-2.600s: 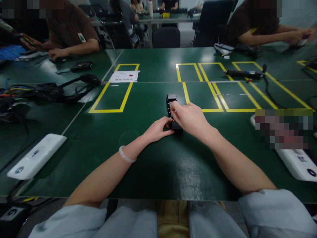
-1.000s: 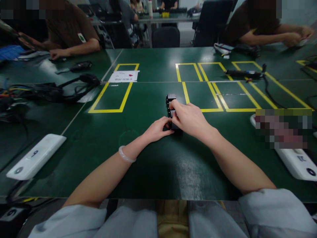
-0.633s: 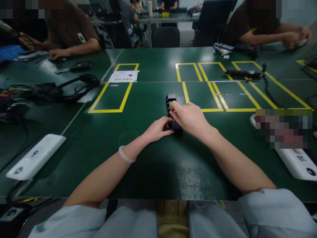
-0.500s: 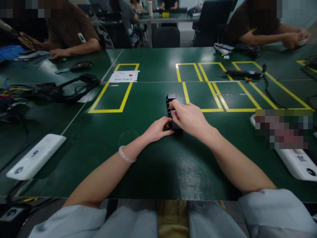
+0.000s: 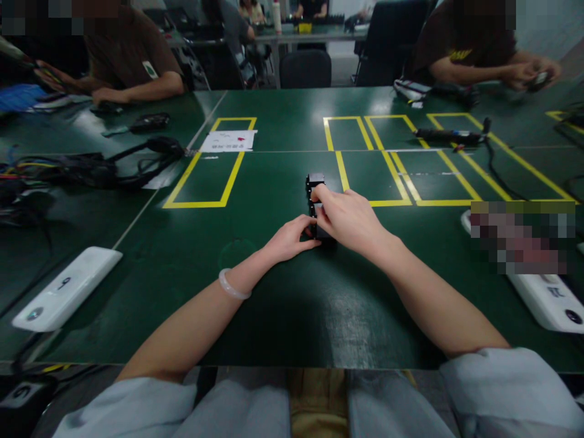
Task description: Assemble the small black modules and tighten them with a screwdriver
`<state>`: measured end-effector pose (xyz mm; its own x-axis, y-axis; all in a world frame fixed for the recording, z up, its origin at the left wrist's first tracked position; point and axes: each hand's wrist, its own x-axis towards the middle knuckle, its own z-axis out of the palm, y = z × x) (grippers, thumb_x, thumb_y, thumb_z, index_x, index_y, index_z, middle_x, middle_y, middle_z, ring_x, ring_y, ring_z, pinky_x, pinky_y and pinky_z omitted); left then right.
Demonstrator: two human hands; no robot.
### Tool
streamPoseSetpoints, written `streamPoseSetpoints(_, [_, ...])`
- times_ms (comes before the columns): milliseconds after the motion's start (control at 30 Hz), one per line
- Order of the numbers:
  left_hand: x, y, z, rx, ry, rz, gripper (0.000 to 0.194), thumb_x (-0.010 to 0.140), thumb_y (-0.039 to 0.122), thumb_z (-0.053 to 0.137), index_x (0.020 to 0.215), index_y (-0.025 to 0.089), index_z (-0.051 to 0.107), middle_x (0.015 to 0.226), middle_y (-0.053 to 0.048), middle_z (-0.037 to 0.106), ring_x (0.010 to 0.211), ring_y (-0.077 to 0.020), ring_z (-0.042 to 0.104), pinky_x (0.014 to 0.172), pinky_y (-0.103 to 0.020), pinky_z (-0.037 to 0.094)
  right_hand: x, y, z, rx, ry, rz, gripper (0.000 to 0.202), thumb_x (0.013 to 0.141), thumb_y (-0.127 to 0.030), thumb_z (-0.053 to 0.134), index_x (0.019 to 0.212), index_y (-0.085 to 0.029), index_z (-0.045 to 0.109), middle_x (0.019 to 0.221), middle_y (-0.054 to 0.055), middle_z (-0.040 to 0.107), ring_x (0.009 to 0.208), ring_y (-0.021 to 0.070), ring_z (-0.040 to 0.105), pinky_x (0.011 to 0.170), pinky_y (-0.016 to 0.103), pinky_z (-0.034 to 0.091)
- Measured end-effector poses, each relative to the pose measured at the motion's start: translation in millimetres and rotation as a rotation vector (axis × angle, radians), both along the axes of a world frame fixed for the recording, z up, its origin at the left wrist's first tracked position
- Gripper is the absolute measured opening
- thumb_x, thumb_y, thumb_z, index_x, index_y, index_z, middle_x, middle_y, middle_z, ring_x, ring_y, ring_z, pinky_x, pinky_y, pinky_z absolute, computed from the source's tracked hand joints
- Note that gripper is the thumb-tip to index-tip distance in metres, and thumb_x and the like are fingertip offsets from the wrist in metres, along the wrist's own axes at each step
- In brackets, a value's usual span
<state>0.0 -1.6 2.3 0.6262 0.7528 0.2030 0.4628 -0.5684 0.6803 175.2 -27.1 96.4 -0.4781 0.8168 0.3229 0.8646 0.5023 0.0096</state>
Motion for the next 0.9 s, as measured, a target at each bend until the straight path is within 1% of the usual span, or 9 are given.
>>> streamPoseSetpoints(100, [-0.1, -0.4, 0.3, 0.005, -0.001, 0.002, 0.036, 0.083, 0.038, 0.066, 0.111, 0.018, 0.056, 0.101, -0.004, 0.060, 0.086, -0.0194, 0.060, 0.080, -0.032, 0.048, -0.1, -2.1, 2.3, -0.002, -0.010, 0.006, 0.019, 0.093, -0.022, 0.035, 0.103, -0.017, 0.051, 0.085, 0.005, 0.069, 0.071, 0.0167, 0.059, 0.066, 0.030, 0.027])
streamPoseSetpoints(233, [-0.5, -0.3, 0.1, -0.022, 0.018, 0.009, 0.041, 0.083, 0.039, 0.066, 0.116, 0.017, 0.054, 0.104, -0.006, 0.061, 0.088, -0.0208, 0.061, 0.081, -0.033, 0.049, -0.7, -1.5, 3.2, -0.001, -0.072, -0.010, 0.024, 0.096, -0.033, 0.035, 0.099, -0.018, 0.053, 0.076, 0.005, 0.069, 0.065, 0.0171, 0.058, 0.066, 0.030, 0.027])
streamPoseSetpoints(333, [-0.9, 0.2, -0.8, -0.029, 0.012, 0.006, 0.044, 0.083, 0.039, 0.066, 0.118, 0.018, 0.053, 0.104, -0.006, 0.060, 0.088, -0.0206, 0.061, 0.081, -0.033, 0.049, -1.1, -0.3, 2.7, -0.001, -0.097, -0.026, 0.022, 0.096, -0.028, 0.034, 0.100, -0.018, 0.053, 0.074, 0.004, 0.069, 0.061, 0.0166, 0.057, 0.065, 0.030, 0.026])
streamPoseSetpoints(433, [-0.8, 0.5, -1.7, -0.015, -0.003, 0.004, 0.041, 0.082, 0.038, 0.066, 0.115, 0.018, 0.054, 0.102, -0.005, 0.060, 0.088, -0.0202, 0.061, 0.081, -0.033, 0.049, -1.6, -1.0, 2.9, -0.011, -0.074, 0.002, 0.021, 0.094, -0.022, 0.035, 0.104, -0.017, 0.052, 0.079, 0.004, 0.069, 0.065, 0.0163, 0.058, 0.065, 0.029, 0.027])
streamPoseSetpoints(500, [-0.5, 0.5, -1.7, -0.008, -0.005, 0.003, 0.038, 0.083, 0.038, 0.066, 0.113, 0.018, 0.055, 0.103, -0.005, 0.060, 0.089, -0.0207, 0.061, 0.082, -0.034, 0.049, -1.8, -2.0, 3.3, -0.008, -0.048, 0.011, 0.022, 0.093, -0.021, 0.034, 0.106, -0.016, 0.051, 0.083, 0.005, 0.069, 0.068, 0.0164, 0.058, 0.066, 0.029, 0.027])
streamPoseSetpoints(567, [-0.2, 0.3, -1.4, -0.006, -0.001, 0.004, 0.036, 0.083, 0.038, 0.066, 0.111, 0.018, 0.056, 0.105, -0.006, 0.060, 0.091, -0.0216, 0.060, 0.083, -0.034, 0.048, -1.7, -2.8, 3.5, -0.004, -0.037, 0.011, 0.022, 0.094, -0.024, 0.034, 0.106, -0.016, 0.051, 0.083, 0.005, 0.069, 0.068, 0.0166, 0.058, 0.067, 0.029, 0.028])
streamPoseSetpoints(700, [-0.2, -0.2, -0.7, -0.027, 0.001, 0.006, 0.037, 0.083, 0.038, 0.066, 0.112, 0.018, 0.055, 0.104, -0.005, 0.061, 0.089, -0.0210, 0.061, 0.080, -0.033, 0.049, -1.2, -2.2, 3.1, -0.004, -0.074, 0.004, 0.027, 0.097, -0.034, 0.031, 0.100, -0.018, 0.053, 0.073, 0.005, 0.068, 0.062, 0.0169, 0.057, 0.067, 0.030, 0.027])
streamPoseSetpoints(800, [-0.6, -0.4, -0.5, -0.029, -0.005, 0.003, 0.039, 0.083, 0.038, 0.066, 0.114, 0.018, 0.055, 0.101, -0.005, 0.060, 0.087, -0.0201, 0.061, 0.080, -0.032, 0.048, -1.3, -1.5, 2.2, -0.005, -0.083, -0.012, 0.025, 0.096, -0.028, 0.031, 0.100, -0.018, 0.053, 0.072, 0.005, 0.068, 0.060, 0.0167, 0.056, 0.065, 0.030, 0.027])
streamPoseSetpoints(900, [-0.8, -0.3, -0.5, -0.012, -0.015, 0.003, 0.036, 0.083, 0.038, 0.066, 0.111, 0.018, 0.055, 0.102, -0.005, 0.060, 0.088, -0.0203, 0.061, 0.081, -0.033, 0.048, -1.7, -2.3, 2.0, 0.003, -0.046, 0.000, 0.023, 0.093, -0.022, 0.033, 0.105, -0.017, 0.051, 0.079, 0.005, 0.069, 0.065, 0.0169, 0.058, 0.065, 0.029, 0.027])
